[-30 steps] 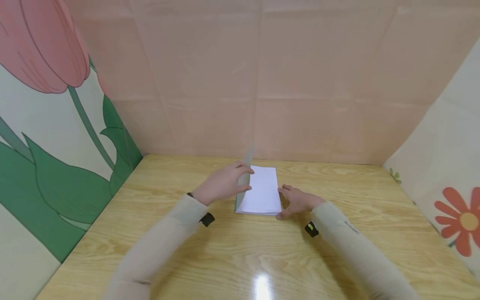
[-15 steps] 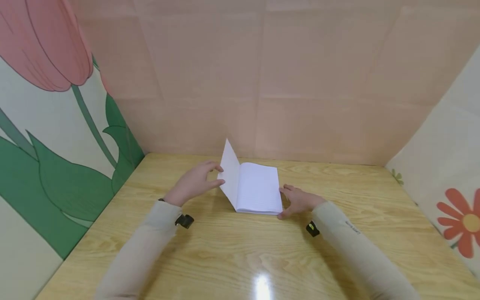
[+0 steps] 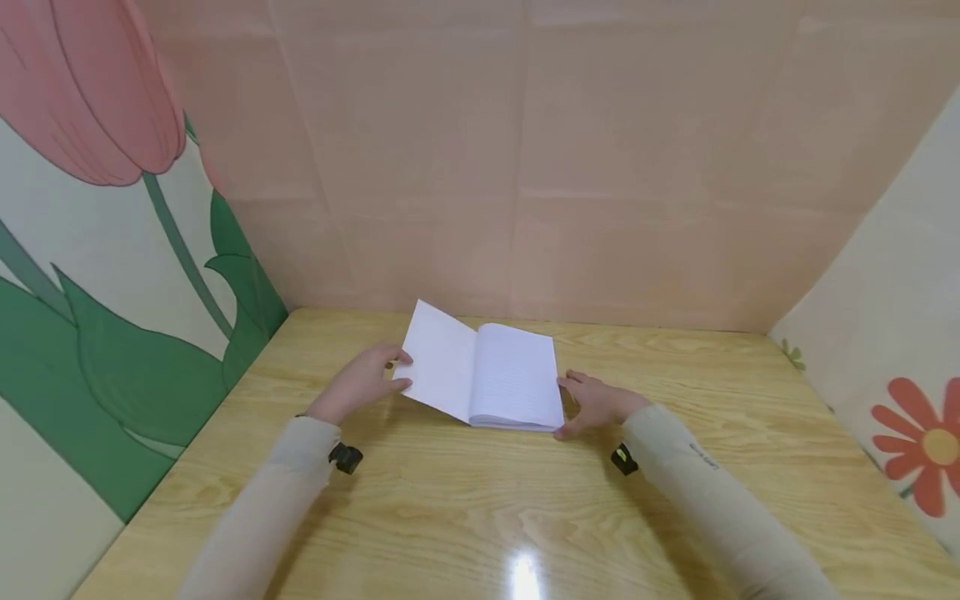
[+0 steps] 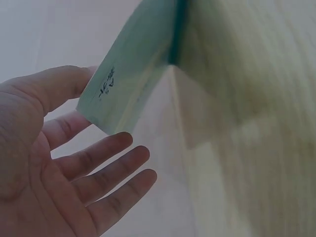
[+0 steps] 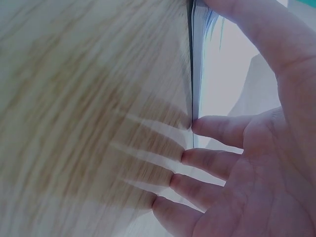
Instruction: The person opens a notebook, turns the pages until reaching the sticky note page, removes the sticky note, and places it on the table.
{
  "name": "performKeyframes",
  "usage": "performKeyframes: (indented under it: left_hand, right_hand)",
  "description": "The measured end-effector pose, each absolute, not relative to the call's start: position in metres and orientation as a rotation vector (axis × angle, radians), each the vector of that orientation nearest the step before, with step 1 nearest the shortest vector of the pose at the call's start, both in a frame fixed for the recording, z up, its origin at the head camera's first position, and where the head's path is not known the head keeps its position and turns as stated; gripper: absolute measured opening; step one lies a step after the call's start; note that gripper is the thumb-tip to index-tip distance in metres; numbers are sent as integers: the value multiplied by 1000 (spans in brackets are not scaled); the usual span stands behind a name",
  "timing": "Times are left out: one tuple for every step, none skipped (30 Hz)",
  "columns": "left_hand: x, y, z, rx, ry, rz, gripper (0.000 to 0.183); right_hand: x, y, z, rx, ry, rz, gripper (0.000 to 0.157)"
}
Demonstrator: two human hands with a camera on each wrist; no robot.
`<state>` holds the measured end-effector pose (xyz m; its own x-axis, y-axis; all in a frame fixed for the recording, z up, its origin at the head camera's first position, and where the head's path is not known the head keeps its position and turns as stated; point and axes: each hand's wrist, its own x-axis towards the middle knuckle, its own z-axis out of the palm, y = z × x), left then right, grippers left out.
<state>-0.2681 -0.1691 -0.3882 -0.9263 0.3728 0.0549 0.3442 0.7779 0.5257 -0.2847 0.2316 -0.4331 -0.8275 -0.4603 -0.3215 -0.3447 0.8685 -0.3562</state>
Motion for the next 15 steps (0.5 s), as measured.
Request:
performKeyframes:
  left_hand:
    - [-269,-171,-391,588,2904,838,36]
    - [-270,-173,-395,586,2898,829,36]
    - [-272,-175,-398,582,2890,827,35]
    - [-273,-176,-401,583,2884,819,35]
    - [-274,-177,-404,578,2878,812,35]
    - [-276,-178,-407,581,2871,801,35]
    - [-277,-179,-409,574,2862,794,35]
    - [-278,-180,-412,563,2852,791,35]
    - [-280,-180,-414,552,2841,786,36]
    - [-281,-181,-416,543,2830,772,36]
    - [-281,-181,-418,530,2822,759,37]
    - [-282,-181,-419,530,2814,745,38]
    - [-283,-181,-420,527,2804,733,39]
    - [-283,-181,-421,531,2792,726,40]
    - [-283,-181,-421,536,2787,712,40]
  right_hand:
    - [-285,231,-433,-590,2639,-397,109]
    - [-285,231,-434,-588,2638,-395,109]
    - [-285,231,-434,-585,2638,-392,109]
    - [-285,231,-435,-583,2639,-393,109]
    - [-285,231,-435,-580,2640,-393,109]
    - [-285,231,-435,-580,2641,-395,109]
    - [-285,231,-435,-581,2641,-395,110]
    - [-285,231,-434,-585,2642,-395,110]
    - [-285,231,-434,-587,2643,-396,110]
    - [-285,232,-434,-590,2641,-399,110]
    - [-285,232,-433,-591,2640,-402,109]
    - [-285,232,-432,-593,2637,-403,109]
    - [-285,232,-432,-592,2636,-402,109]
    - [-285,231,-432,-590,2635,-398,109]
    - [-284,231,-431,-585,2633,-396,109]
